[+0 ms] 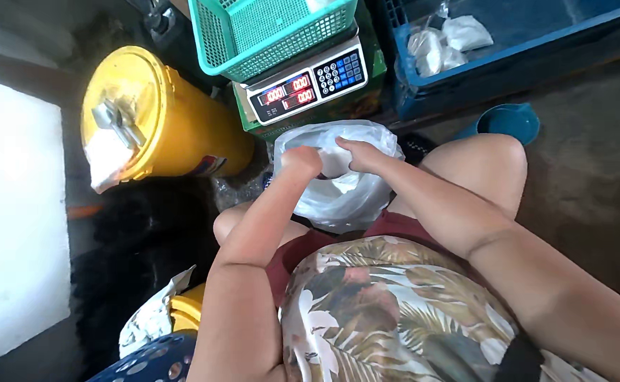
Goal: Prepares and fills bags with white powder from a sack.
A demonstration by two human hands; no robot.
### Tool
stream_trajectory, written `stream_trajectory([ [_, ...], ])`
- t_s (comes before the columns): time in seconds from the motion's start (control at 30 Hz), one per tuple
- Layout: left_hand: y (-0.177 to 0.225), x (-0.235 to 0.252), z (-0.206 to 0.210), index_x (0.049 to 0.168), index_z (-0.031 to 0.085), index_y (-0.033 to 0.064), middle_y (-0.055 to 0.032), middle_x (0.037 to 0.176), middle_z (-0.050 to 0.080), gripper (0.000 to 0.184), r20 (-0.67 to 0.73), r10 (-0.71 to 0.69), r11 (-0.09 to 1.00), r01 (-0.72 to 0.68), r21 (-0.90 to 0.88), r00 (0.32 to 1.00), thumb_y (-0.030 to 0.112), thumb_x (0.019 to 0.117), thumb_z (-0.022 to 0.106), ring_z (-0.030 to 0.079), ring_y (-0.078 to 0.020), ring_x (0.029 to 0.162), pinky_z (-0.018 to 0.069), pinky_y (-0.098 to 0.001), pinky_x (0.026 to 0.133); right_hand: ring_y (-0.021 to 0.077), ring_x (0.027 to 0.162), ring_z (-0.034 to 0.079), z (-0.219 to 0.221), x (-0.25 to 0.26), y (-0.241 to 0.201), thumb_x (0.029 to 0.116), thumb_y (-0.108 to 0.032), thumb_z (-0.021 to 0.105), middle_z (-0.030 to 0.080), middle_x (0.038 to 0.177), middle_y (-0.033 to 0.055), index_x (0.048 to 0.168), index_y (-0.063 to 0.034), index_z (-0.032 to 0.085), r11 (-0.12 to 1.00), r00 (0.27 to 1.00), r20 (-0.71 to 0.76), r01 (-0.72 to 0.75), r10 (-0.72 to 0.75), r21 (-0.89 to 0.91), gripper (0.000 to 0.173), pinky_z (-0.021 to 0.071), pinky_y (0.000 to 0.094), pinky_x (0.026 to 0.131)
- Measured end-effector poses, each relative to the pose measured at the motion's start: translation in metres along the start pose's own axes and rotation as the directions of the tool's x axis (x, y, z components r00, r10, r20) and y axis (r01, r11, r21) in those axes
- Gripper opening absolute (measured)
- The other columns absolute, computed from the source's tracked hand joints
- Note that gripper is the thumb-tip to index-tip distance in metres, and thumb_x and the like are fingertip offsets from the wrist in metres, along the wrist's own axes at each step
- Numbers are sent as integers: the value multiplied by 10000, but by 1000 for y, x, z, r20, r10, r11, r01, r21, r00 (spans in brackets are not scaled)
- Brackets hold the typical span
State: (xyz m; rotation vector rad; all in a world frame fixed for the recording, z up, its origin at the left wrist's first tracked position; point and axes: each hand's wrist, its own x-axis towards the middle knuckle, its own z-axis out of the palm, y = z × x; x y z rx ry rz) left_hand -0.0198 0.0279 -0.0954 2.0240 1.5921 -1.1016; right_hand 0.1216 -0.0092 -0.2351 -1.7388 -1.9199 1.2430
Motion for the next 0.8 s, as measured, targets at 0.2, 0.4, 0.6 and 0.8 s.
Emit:
stream_trajectory([
  [0.2,-15,-8,-13,1070,691,-7,-262,1148,687,504,-31,-51,999,51,-5,998,402,1092,398,664,-450,1110,506,-692,835,351,1465,430,-7,-1,0,788,116,708,360,1643,146,1584,-35,362,999,999,29,-45,44,21,881,357,579,1182],
  [0.4,-57,-27,-9,1020,688,-12,-255,1119,691,555,14,-140,990,140,-8,990,455,1090,397,672,-432,1089,509,-673,839,344,1471,422,-6,-1,-3,798,116,678,351,1649,135,1593,-51,352,998,998,50,-51,49,26,875,357,573,1183],
  [0.6,-59,5,44,1064,717,4,-236,1183,694,488,104,-139,988,132,78,985,419,1069,459,666,-423,1129,513,-677,856,318,1483,410,-10,-2,-7,820,108,667,338,1660,105,1597,-67,351,996,994,69,-86,85,10,856,352,557,1193],
  [0.8,-27,43,70,1184,693,-40,-294,1258,660,725,-16,1,990,-3,-143,1000,596,1072,362,611,-462,1239,443,-705,1004,352,1434,471,0,-2,1,786,118,692,406,1623,113,1562,-80,430,998,998,-6,-58,58,33,843,377,616,1159],
])
